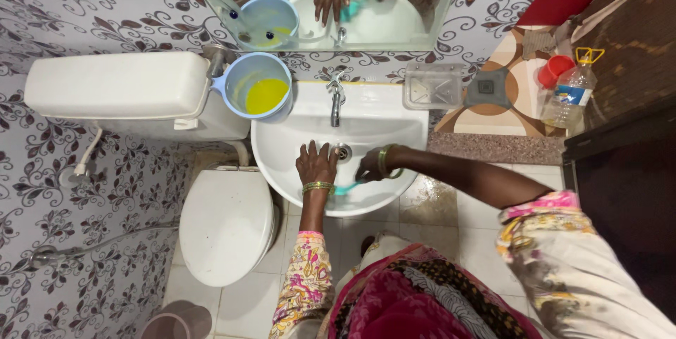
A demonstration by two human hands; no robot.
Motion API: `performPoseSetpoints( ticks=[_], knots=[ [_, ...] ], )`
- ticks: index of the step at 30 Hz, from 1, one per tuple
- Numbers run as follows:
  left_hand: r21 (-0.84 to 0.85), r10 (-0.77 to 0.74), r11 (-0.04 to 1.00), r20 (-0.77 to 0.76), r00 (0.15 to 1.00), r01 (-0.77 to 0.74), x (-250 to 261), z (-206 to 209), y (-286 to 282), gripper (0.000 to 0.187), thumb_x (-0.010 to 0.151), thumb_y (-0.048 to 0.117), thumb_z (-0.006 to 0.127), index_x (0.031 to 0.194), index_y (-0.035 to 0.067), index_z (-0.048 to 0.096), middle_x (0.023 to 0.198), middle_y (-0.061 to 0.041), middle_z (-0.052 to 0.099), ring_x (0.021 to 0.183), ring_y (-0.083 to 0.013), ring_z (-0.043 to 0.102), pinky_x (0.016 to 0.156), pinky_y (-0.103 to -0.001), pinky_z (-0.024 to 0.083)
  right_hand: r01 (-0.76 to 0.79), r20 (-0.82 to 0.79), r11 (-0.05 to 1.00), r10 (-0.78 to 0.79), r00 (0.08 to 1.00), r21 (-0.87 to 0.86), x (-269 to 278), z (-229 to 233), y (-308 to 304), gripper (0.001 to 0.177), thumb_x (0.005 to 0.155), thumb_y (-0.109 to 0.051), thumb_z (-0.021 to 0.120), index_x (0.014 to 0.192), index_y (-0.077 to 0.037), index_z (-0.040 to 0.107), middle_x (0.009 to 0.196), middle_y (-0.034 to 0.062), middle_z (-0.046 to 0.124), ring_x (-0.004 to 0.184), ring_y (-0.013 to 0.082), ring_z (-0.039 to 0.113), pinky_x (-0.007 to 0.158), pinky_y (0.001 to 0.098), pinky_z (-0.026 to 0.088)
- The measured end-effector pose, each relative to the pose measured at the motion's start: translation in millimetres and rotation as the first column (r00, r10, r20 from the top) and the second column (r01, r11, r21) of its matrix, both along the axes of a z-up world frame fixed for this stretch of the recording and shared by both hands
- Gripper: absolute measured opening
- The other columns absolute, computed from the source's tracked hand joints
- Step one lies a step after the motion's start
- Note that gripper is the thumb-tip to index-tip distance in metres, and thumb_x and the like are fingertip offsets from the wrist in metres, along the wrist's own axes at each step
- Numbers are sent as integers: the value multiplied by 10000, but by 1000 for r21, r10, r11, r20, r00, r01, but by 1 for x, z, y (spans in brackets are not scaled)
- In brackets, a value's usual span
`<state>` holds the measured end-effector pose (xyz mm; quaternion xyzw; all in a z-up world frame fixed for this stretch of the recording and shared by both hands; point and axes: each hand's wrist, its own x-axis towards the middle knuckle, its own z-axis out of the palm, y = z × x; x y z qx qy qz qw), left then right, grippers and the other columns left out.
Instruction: The person scrubs the inside of a white bathroom sink with a small blue brush while the tap runs. The person repeatedly scrubs the basin and drain area, rinsing the brush under the water.
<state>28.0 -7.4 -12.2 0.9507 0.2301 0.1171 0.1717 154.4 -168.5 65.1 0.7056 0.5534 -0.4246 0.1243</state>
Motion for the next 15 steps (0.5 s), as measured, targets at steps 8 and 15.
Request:
performPoseSetpoints(
  ticks=[8, 15],
  knots=[
    [-24, 16, 1000, -9, 1000, -16, -7, 9, 9, 461, 1010, 500, 533, 1276, 173, 718, 1474, -207, 541, 1413, -457, 392, 1080, -599, 330, 62, -93, 984, -47, 995, 168, 29, 12, -68, 358, 986, -331, 635, 1339, -296, 683, 1174, 19, 769, 907, 210, 706, 833, 412, 555],
    [-4, 28, 1000, -12, 1000, -28, -13, 13, 13, 456, 1002, 494, 538, 1259, 168, 728, 1455, -209, 552, 1392, -451, 411, 1069, -600, 340, 255, -315, 937, -173, 933, 240, 6, -74, -6, 440, 1002, -348, 581, 1439, -288, 583, 988, 79, 785, 767, 218, 732, 754, 410, 588]
  ],
)
